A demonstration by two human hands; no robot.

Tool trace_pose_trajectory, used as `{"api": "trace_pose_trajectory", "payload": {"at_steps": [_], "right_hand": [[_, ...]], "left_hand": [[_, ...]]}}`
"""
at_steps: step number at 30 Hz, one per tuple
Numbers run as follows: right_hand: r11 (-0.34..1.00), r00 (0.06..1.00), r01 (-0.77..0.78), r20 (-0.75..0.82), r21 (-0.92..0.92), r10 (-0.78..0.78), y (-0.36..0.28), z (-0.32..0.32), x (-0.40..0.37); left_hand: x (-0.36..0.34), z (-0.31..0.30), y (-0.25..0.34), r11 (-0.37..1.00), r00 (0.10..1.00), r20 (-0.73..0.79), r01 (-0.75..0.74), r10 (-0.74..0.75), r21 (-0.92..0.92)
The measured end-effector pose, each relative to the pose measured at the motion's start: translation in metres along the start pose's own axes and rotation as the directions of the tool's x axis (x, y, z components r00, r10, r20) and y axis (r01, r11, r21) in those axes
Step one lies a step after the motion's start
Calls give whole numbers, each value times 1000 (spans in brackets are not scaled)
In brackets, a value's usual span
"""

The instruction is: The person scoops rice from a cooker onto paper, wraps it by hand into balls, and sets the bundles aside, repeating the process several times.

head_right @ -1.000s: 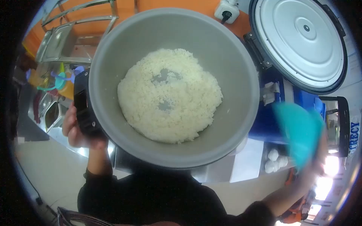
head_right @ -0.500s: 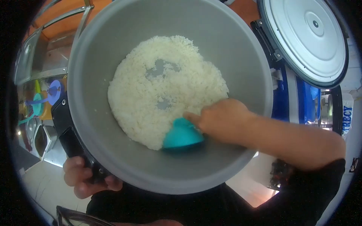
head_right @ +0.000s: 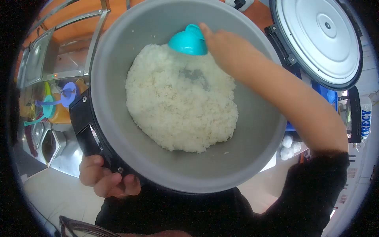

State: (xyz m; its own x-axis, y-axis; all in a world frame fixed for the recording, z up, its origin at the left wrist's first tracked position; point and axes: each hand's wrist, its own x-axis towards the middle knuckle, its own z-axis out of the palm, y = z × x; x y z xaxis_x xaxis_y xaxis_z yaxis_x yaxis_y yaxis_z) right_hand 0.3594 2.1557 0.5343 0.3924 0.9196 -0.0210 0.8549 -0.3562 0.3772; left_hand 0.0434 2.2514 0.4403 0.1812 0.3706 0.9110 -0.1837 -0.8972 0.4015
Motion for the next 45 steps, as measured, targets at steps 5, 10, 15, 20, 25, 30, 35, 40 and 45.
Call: {"api": "trace_pose_trajectory", "payload": {"at_steps": [5, 10, 15, 20, 25, 30, 35, 40, 45], "right_hand": [[999, 941, 46, 334, 25, -52, -25, 21, 43], [989, 896, 140, 420, 38, -143, -41, 1, 13], [952, 838, 299, 497, -70, -227, -11, -24, -18], [966, 935, -27, 336, -258, 116, -13, 21, 8], [997, 862, -71, 502, -22, 72, -18, 31, 2], [991, 828, 136, 549, 4, -115, -15, -25, -25], [966, 825, -107, 521, -236, 219, 0, 22, -29], [963, 642, -267, 741, -24, 196, 13, 36, -36], [948, 788, -258, 609, 187, 95, -12, -35, -59]], "left_hand": [[-2, 5, 1, 1000, 999, -50, 22, -21, 17], [2, 10, -6, 999, 996, -83, -19, 22, 37], [0, 17, -3, 997, 991, -114, -75, 73, -15], [6, 29, 12, 992, 963, -241, 123, -118, 7], [-4, 14, 4, 998, 977, -209, 47, -37, 41], [0, 4, 3, 998, 999, -16, 48, -47, 41], [-2, 5, -2, 999, 999, -31, -4, 6, 50], [2, 6, 5, 996, 995, -23, 94, -94, 8], [3, 2, 6, 995, 996, 9, 93, -94, 20]]}}
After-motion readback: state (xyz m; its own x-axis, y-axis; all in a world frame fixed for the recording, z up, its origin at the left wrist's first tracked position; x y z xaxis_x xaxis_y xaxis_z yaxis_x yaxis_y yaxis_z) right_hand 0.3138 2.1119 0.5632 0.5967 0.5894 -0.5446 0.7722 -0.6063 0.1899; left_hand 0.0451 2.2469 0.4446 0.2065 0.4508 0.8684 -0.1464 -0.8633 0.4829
